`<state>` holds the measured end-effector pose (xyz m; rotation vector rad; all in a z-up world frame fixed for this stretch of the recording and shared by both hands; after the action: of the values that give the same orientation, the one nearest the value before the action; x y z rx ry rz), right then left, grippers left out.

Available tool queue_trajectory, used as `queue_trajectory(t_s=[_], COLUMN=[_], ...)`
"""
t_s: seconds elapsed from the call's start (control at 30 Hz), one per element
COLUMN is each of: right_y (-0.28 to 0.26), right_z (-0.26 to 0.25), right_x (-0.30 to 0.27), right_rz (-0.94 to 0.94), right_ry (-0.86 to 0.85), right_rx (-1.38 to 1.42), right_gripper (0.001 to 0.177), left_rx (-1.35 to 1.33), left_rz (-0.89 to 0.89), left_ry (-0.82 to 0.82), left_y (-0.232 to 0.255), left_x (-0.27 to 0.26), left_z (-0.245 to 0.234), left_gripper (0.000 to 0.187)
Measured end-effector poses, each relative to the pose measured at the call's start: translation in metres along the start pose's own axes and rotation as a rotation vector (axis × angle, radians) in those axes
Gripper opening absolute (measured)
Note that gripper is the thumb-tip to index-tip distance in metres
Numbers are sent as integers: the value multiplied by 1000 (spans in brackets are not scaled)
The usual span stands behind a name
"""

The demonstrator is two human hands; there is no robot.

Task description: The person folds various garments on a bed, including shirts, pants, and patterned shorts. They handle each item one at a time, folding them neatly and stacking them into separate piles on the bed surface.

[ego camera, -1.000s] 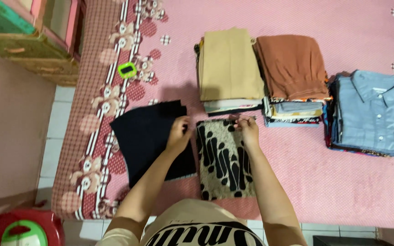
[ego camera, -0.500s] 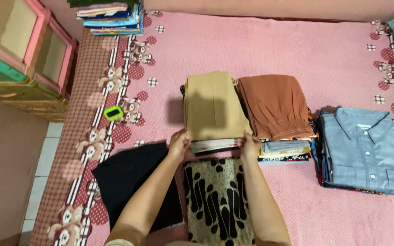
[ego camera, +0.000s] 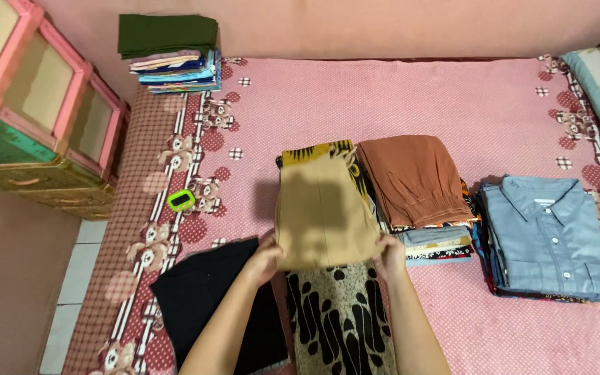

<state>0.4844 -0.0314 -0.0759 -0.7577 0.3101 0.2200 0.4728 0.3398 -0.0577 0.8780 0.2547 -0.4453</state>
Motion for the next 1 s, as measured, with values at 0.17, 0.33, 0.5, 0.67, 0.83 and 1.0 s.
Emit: queue_trajectory(t_s=[0.17,0.33,0.5,0.67,0.83,1.0], right_y=[-19,25,23,-10,-35,-76], right_z=[71,27,47,61,27,-22], right_x=[-80,-89,-185,-278,-314,-328], right_rz=[97,263,60,28,32,76], right_ry=[-180,-69,-150,-149,-92,-21], right_rx=[163,-106,-679,-923,-924,-939], right_gripper=[60,43,39,30,27,26], left_rx=[410,506,547,584,584,587], left_rz=[-142,-194,-146,-170,-179,-235], left_ry=[-255,-265,-251,-347,-401,-450], left_y=[48,5,-18,-94,-129,-161], left_x=[-137,-156,-213,-213,-218,-205], left_z=[109,93,129,104,148,197], left_gripper=[115,121,107,118,113,128])
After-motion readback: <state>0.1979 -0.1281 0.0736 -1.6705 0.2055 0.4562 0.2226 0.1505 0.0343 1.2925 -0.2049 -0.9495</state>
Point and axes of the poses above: each hand's wrist, its own x-axis towards the middle knuckle, its own z-axis out of the palm, y = z × x, the point moved 4 cm from there along x, towards the middle knuckle, and after that the axes turned 14 degrees about -y, right-handed, at the moved point
